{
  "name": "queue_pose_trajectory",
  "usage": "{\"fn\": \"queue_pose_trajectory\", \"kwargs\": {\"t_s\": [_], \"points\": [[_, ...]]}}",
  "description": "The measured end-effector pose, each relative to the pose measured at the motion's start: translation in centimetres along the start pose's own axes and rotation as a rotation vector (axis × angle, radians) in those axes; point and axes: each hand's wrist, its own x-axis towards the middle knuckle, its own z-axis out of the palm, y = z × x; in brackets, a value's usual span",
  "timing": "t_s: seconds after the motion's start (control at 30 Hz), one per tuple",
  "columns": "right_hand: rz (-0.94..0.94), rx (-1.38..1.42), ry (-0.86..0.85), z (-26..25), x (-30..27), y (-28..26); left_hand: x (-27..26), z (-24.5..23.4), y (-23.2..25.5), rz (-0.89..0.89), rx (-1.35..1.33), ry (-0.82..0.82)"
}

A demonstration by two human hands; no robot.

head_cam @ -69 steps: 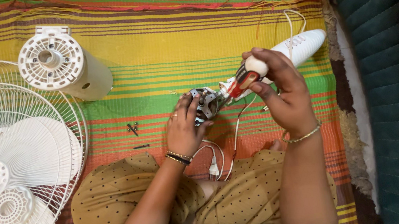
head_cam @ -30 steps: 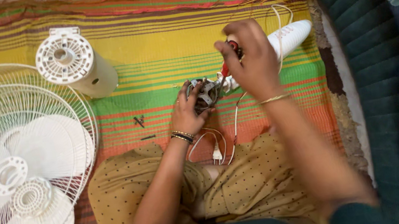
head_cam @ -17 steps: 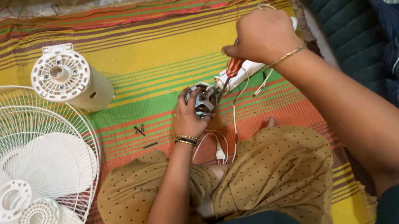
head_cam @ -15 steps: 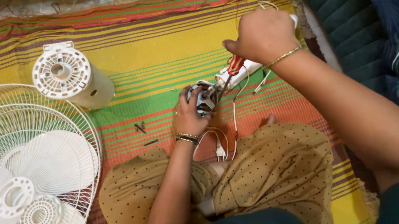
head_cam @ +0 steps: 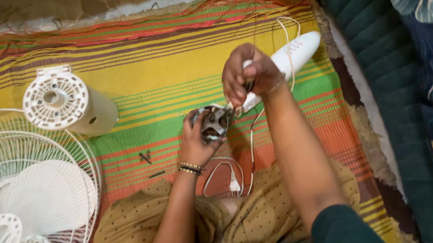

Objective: The person sits on a mat and repairs a disassembled electric fan. They use a screwdriver to tighten screws on the fan motor and handle the fan's internal components and wiring.

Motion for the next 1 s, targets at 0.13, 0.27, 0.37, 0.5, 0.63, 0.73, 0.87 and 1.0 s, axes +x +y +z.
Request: {"fn": "queue_pose_trajectory", "kwargs": {"t_s": [0.13, 0.27, 0.37, 0.5, 0.63, 0.73, 0.87, 1.0], "points": [[-0.198, -0.194, 0.416, 1.0, -0.8, 2.1, 0.3, 0.2, 0.4, 0.053, -0.011, 0.033], [-0.557, -0.656, 1.108, 2.2, -0.5, 4.6, -0.7, 0.1, 1.2, 0.014, 0.033, -0.005], [-0.672, -0.732, 1.070, 5.1, -0.8, 7.9, -1.2, 0.3, 2.3, 0.014, 0.077, 0.000], [-0.572, -1.066, 0.986, 7.5, -2.2, 8.4, -1.6, 0.0, 2.2, -0.010, 0.100, -0.036], [-0.349, -0.798, 0.731, 6.8, -5.7, 1.1, -0.8, -0.3, 1.3, 0.059, 0.043, 0.008], [-0.071, -0.607, 0.588, 7.5, -8.4, -3.3, -0.3, -0.4, 1.2, 0.039, 0.035, 0.016], [-0.080, -0.712, 0.697, 6.8, -8.7, -1.8, 0.0, -0.1, 0.9, 0.030, 0.038, 0.032], [-0.274, -1.314, 1.088, 7.0, -8.0, 2.2, -0.2, 0.5, 0.3, 0.047, 0.046, 0.037]]}}
